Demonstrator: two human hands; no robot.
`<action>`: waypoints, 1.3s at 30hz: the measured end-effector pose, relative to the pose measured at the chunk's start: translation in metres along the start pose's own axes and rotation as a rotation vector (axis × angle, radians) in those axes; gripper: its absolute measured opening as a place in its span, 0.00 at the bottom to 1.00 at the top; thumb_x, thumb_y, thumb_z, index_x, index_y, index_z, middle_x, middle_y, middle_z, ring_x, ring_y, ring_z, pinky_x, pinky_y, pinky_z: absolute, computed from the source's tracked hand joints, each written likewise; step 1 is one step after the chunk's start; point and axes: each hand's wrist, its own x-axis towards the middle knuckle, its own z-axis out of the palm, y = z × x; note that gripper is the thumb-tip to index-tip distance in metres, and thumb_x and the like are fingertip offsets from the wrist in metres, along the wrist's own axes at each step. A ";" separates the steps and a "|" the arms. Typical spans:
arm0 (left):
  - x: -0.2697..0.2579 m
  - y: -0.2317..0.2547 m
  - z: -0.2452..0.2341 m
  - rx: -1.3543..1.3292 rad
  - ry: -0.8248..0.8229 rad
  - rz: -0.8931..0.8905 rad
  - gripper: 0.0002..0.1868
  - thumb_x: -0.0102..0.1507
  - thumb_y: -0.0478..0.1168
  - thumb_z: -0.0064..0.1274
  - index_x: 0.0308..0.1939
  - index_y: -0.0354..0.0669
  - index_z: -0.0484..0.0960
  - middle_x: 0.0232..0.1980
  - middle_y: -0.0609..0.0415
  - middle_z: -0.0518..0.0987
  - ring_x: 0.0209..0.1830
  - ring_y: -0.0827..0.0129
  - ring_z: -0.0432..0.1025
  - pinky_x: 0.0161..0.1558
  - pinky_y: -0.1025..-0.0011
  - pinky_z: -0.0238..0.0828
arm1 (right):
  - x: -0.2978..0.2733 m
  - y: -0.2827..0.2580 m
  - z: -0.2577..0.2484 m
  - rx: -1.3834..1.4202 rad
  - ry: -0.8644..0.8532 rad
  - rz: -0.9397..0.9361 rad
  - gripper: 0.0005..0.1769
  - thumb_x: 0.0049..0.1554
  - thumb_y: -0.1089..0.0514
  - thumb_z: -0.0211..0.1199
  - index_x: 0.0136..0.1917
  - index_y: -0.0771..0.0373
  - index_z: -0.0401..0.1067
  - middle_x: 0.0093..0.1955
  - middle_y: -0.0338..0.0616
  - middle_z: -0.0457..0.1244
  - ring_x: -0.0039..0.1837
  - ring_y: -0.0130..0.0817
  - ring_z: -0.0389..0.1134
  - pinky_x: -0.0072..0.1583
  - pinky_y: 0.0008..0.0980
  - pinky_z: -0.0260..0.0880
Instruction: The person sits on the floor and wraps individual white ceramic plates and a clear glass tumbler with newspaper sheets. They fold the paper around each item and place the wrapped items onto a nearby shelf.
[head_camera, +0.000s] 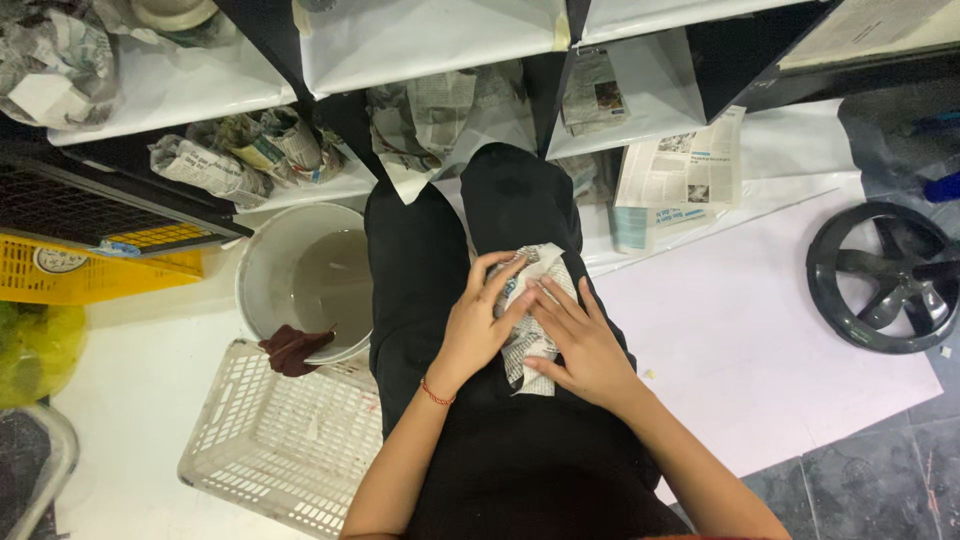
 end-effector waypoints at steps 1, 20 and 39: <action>0.003 -0.001 0.000 0.036 -0.001 -0.031 0.23 0.66 0.40 0.56 0.66 0.52 0.76 0.67 0.54 0.69 0.50 0.64 0.76 0.50 0.66 0.76 | -0.001 0.002 -0.002 0.045 -0.008 -0.012 0.40 0.56 0.39 0.64 0.72 0.65 0.62 0.79 0.54 0.53 0.82 0.49 0.47 0.78 0.60 0.37; 0.017 -0.029 0.008 -0.159 0.062 0.142 0.20 0.62 0.34 0.63 0.58 0.50 0.83 0.61 0.55 0.69 0.61 0.63 0.73 0.64 0.66 0.72 | -0.022 0.010 0.000 0.231 0.413 0.038 0.07 0.50 0.56 0.72 0.44 0.47 0.82 0.70 0.39 0.63 0.76 0.45 0.56 0.76 0.46 0.57; 0.000 -0.044 0.021 -0.220 0.127 -0.008 0.34 0.63 0.35 0.62 0.72 0.40 0.66 0.67 0.42 0.72 0.67 0.58 0.68 0.65 0.65 0.66 | 0.061 0.053 0.037 0.864 0.397 0.440 0.35 0.49 0.66 0.72 0.67 0.62 0.62 0.57 0.43 0.64 0.55 0.24 0.67 0.56 0.23 0.69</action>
